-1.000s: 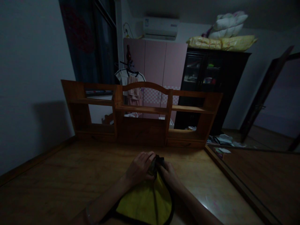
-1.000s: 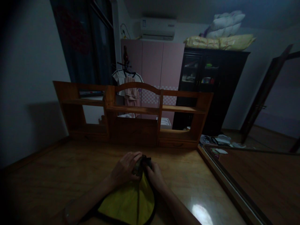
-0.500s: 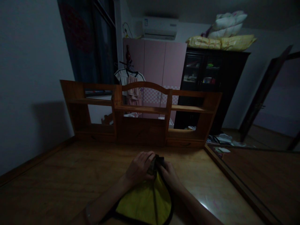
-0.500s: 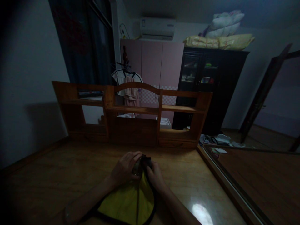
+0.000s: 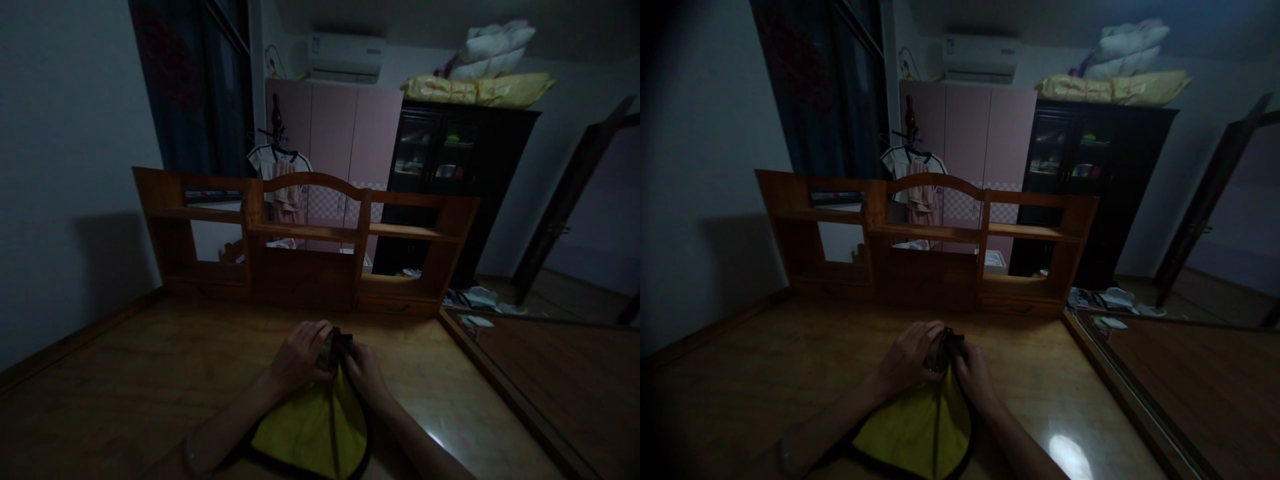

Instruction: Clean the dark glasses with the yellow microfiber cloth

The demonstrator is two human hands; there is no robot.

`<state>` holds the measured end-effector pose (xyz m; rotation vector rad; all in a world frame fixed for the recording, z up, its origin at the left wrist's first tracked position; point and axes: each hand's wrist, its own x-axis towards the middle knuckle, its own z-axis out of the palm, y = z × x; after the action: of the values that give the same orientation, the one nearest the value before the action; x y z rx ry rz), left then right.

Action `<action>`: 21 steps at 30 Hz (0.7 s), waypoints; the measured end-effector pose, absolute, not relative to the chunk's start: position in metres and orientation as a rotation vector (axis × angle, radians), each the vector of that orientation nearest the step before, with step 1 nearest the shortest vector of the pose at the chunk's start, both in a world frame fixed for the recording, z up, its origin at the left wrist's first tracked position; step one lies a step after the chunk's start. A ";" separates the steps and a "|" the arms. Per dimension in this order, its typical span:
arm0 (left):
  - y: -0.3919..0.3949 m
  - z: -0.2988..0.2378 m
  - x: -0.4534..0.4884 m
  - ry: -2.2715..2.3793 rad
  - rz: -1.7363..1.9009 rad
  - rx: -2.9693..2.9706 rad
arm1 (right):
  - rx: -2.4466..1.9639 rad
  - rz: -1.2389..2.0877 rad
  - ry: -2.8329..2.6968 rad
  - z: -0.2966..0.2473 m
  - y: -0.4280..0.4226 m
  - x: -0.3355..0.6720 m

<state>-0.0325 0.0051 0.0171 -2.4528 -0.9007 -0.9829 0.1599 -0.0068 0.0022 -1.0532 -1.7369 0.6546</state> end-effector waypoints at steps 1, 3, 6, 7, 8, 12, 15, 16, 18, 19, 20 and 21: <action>0.005 0.017 -0.032 -0.896 -0.987 -2.449 | -1.061 0.641 -1.742 0.001 -0.006 0.160; 0.005 0.018 -0.032 -0.890 -0.993 -2.442 | -1.080 0.600 -1.757 -0.001 -0.006 0.161; 0.006 0.019 -0.032 -0.892 -1.001 -2.439 | -1.094 0.534 -1.780 -0.002 -0.006 0.162; 0.006 0.019 -0.032 -0.892 -1.006 -2.437 | -1.093 0.519 -1.787 -0.002 -0.006 0.162; 0.006 0.019 -0.031 -0.886 -1.012 -2.434 | -1.093 0.508 -1.794 -0.002 -0.006 0.162; 0.006 0.020 -0.031 -0.868 -1.034 -2.402 | -1.139 0.482 -1.813 -0.002 -0.008 0.161; 0.005 0.020 -0.030 -0.871 -1.047 -2.377 | -1.187 0.451 -1.790 -0.002 -0.009 0.161; 0.005 0.020 -0.030 -0.870 -1.049 -2.379 | -1.190 0.452 -1.767 -0.001 -0.009 0.161; 0.005 0.020 -0.030 -0.870 -1.047 -2.392 | -1.176 0.509 -1.714 0.001 -0.008 0.161; 0.005 0.020 -0.030 -0.874 -1.042 -2.400 | -1.168 0.562 -1.683 0.003 -0.007 0.161; 0.005 0.020 -0.031 -0.877 -1.034 -2.406 | -1.155 0.630 -1.657 0.004 -0.006 0.161; 0.005 0.019 -0.031 -0.877 -1.027 -2.407 | -1.137 0.713 -1.635 0.004 -0.005 0.160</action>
<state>-0.0315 0.0054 0.0193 -2.4072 -0.8775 -1.0265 0.1601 -0.0052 0.0040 -1.1373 -1.6347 0.7130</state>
